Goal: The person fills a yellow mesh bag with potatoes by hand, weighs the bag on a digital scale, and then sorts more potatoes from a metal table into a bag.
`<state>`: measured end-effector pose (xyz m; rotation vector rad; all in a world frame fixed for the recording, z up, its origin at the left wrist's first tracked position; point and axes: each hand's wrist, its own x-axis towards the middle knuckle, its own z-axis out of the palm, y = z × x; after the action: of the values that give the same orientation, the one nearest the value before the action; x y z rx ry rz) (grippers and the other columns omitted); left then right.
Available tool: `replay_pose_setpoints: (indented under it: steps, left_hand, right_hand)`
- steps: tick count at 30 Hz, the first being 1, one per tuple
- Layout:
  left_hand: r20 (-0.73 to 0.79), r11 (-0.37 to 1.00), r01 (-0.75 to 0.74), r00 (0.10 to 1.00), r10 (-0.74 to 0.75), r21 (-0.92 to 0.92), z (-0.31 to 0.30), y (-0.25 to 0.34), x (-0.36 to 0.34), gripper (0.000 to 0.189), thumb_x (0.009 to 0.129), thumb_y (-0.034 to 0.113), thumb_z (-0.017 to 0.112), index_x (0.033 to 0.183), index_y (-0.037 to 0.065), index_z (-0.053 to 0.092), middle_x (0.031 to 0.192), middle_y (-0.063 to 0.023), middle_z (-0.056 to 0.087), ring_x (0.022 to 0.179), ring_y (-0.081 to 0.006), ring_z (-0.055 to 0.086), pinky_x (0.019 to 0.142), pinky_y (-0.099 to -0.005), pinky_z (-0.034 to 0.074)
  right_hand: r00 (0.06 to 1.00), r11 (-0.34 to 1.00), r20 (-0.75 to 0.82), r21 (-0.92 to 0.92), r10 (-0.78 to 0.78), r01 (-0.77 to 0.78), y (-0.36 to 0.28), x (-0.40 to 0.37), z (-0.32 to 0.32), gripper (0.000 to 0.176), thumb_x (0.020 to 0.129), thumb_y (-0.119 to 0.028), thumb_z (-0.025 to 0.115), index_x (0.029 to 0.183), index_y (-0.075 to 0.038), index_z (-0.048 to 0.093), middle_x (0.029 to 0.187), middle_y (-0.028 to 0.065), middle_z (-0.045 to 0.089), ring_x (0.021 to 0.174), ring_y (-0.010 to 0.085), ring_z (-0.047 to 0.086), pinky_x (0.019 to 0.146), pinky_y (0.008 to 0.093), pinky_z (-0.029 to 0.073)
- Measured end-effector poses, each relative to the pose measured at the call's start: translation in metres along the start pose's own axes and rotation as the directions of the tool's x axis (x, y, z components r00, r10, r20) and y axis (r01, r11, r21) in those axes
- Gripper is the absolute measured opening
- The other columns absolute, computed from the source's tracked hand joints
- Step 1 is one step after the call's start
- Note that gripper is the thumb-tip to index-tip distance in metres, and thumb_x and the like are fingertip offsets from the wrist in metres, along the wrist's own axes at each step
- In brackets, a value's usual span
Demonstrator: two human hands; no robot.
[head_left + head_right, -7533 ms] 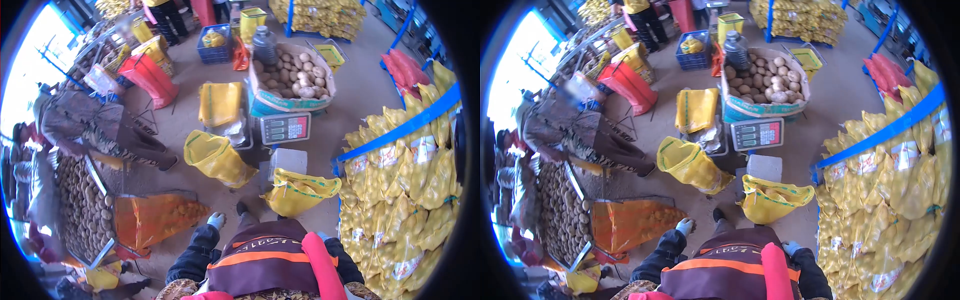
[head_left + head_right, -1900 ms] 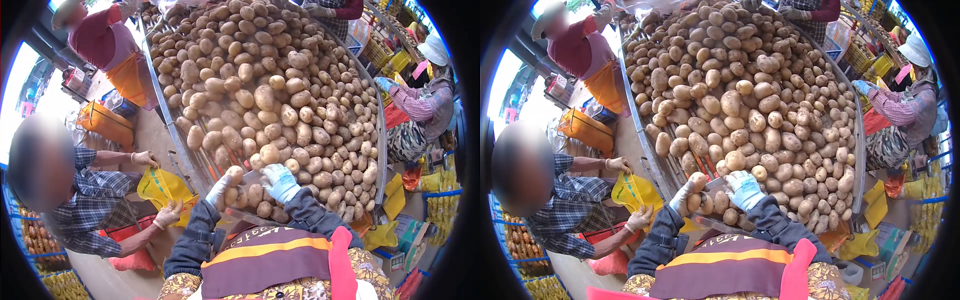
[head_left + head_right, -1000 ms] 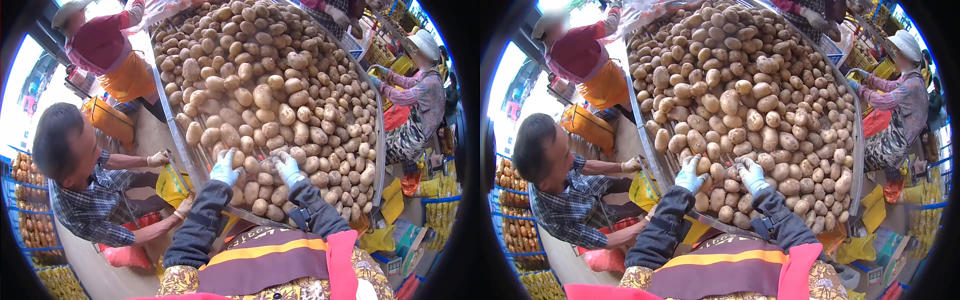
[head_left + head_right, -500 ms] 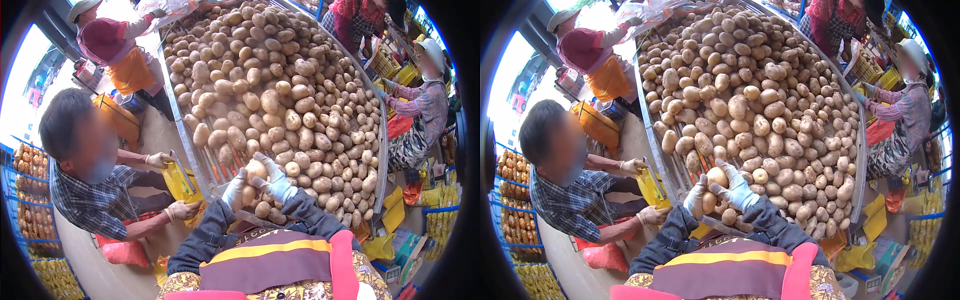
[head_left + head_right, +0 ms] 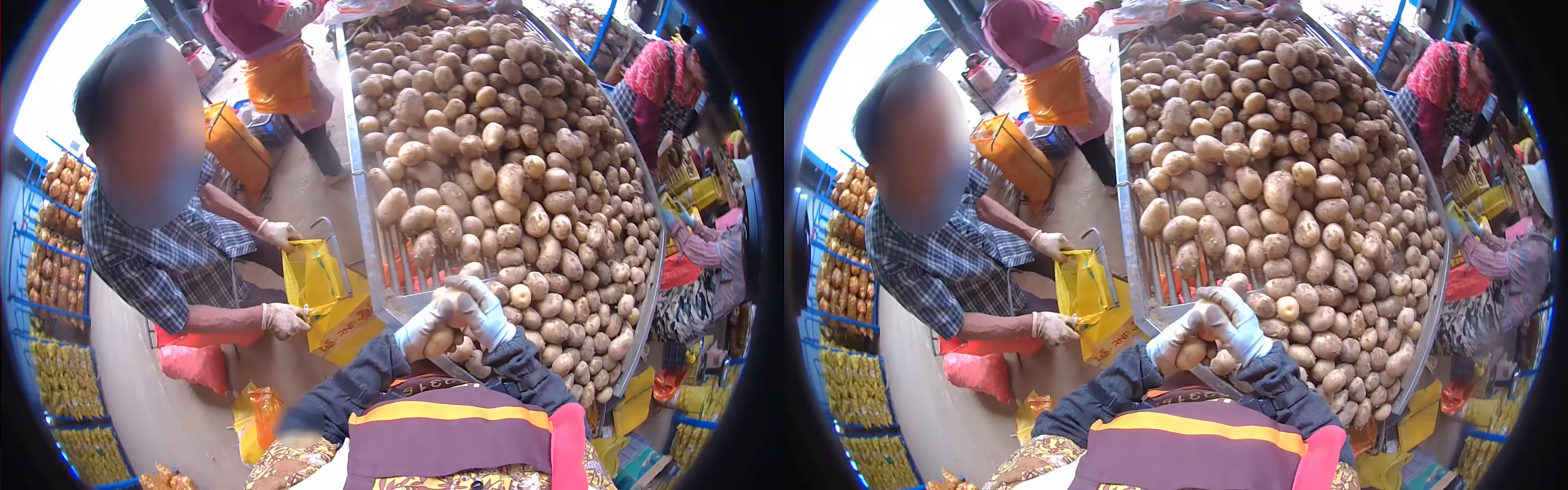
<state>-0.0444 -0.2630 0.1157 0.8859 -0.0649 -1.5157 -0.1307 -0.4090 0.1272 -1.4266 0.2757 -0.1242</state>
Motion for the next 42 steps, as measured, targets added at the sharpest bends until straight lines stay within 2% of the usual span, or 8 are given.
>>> replay_pose_setpoints:
  steps: [4,9,14,21,24,28,36,42]
  left_hand:
    - [0.154,0.965,-0.112,0.977,0.151,-0.238,-0.052,-0.013,-0.023,0.079,0.078,0.067,0.063,0.126,0.005,0.052,0.103,-0.0074,0.063,0.084,-0.0154,0.061,0.069,-0.0294,0.05]
    - [-0.507,0.787,-0.58,0.753,0.418,-0.212,-0.135,0.016,-0.079,0.073,0.08,0.062,0.064,0.121,0.003,0.054,0.101,-0.0099,0.064,0.072,-0.0158,0.062,0.059,-0.0303,0.055]
    - [-0.916,0.687,-0.687,0.393,0.076,-0.238,-0.239,0.024,-0.086,0.034,0.096,0.043,0.051,0.112,0.013,0.057,0.094,-0.0072,0.062,0.074,-0.0206,0.061,0.06,-0.0337,0.056]
    - [-0.549,0.562,-0.681,0.723,0.418,-0.469,-0.152,0.054,-0.088,0.042,0.091,0.048,0.06,0.115,0.013,0.058,0.101,-0.0109,0.064,0.09,-0.0261,0.065,0.077,-0.0388,0.058]
    - [-0.278,0.739,-0.489,0.872,0.403,-0.463,-0.131,0.042,-0.056,0.037,0.09,0.041,0.065,0.11,0.011,0.059,0.099,-0.009,0.063,0.09,-0.0235,0.064,0.077,-0.0368,0.056]
    - [-0.305,0.969,-0.219,0.921,0.243,0.111,-0.061,0.023,-0.008,0.034,0.09,0.035,0.066,0.098,0.002,0.059,0.09,-0.0076,0.062,0.08,-0.0176,0.062,0.072,-0.0335,0.054]
    - [-0.21,0.866,-0.108,0.949,0.237,0.489,-0.011,0.008,0.071,0.035,0.088,0.009,0.068,0.121,0.005,0.056,0.098,-0.0026,0.063,0.081,-0.0091,0.06,0.077,-0.0245,0.05]
    - [0.148,0.086,-0.22,0.851,0.504,0.972,0.03,0.044,0.136,0.069,0.077,0.019,0.076,0.136,0.006,0.044,0.137,-0.0189,0.041,0.126,-0.034,0.044,0.105,-0.0383,0.04]
  right_hand:
    - [0.994,0.986,-0.081,-0.152,-0.075,0.062,0.008,0.004,-0.006,0.043,0.099,-0.032,0.053,0.127,0.001,0.053,0.114,0.0088,0.06,0.108,0.0167,0.055,0.096,0.0313,0.044]
    - [0.93,0.992,-0.345,0.011,0.125,-0.129,0.053,-0.013,-0.052,0.031,0.101,-0.025,0.049,0.117,0.0,0.06,0.102,0.0047,0.064,0.091,0.0098,0.059,0.082,0.0248,0.051]
    - [0.88,0.959,-0.401,-0.018,0.254,-0.284,0.065,-0.033,-0.07,0.032,0.101,-0.026,0.051,0.119,0.0,0.058,0.105,0.0052,0.063,0.094,0.0101,0.059,0.081,0.0248,0.051]
    - [0.882,0.942,-0.466,-0.262,0.066,-0.209,0.072,-0.029,-0.066,0.027,0.097,-0.019,0.056,0.117,-0.001,0.058,0.109,0.0096,0.062,0.096,0.0155,0.058,0.082,0.0273,0.05]
    - [0.965,0.456,-0.2,-0.884,-0.172,-0.102,0.04,-0.018,-0.05,0.061,0.076,-0.03,0.073,0.128,-0.008,0.053,0.132,0.0168,0.048,0.124,0.0366,0.042,0.106,0.0461,0.033]
    - [0.993,0.095,-0.071,-0.992,0.09,-0.08,0.047,-0.018,-0.037,0.06,0.079,-0.047,0.066,0.133,-0.024,0.054,0.149,0.0111,0.035,0.139,0.0352,0.027,0.111,0.0593,0.018]
    - [0.979,0.124,-0.087,-0.99,-0.184,-0.065,0.078,-0.082,-0.086,0.07,0.076,-0.033,0.068,0.14,-0.019,0.045,0.147,0.0044,0.04,0.137,0.0223,0.036,0.112,0.0565,0.019]
    - [0.849,0.29,-0.331,-0.931,-0.412,-0.223,0.056,-0.077,-0.136,0.062,0.079,-0.038,0.069,0.132,-0.011,0.052,0.139,0.0151,0.044,0.129,0.037,0.039,0.109,0.0512,0.029]
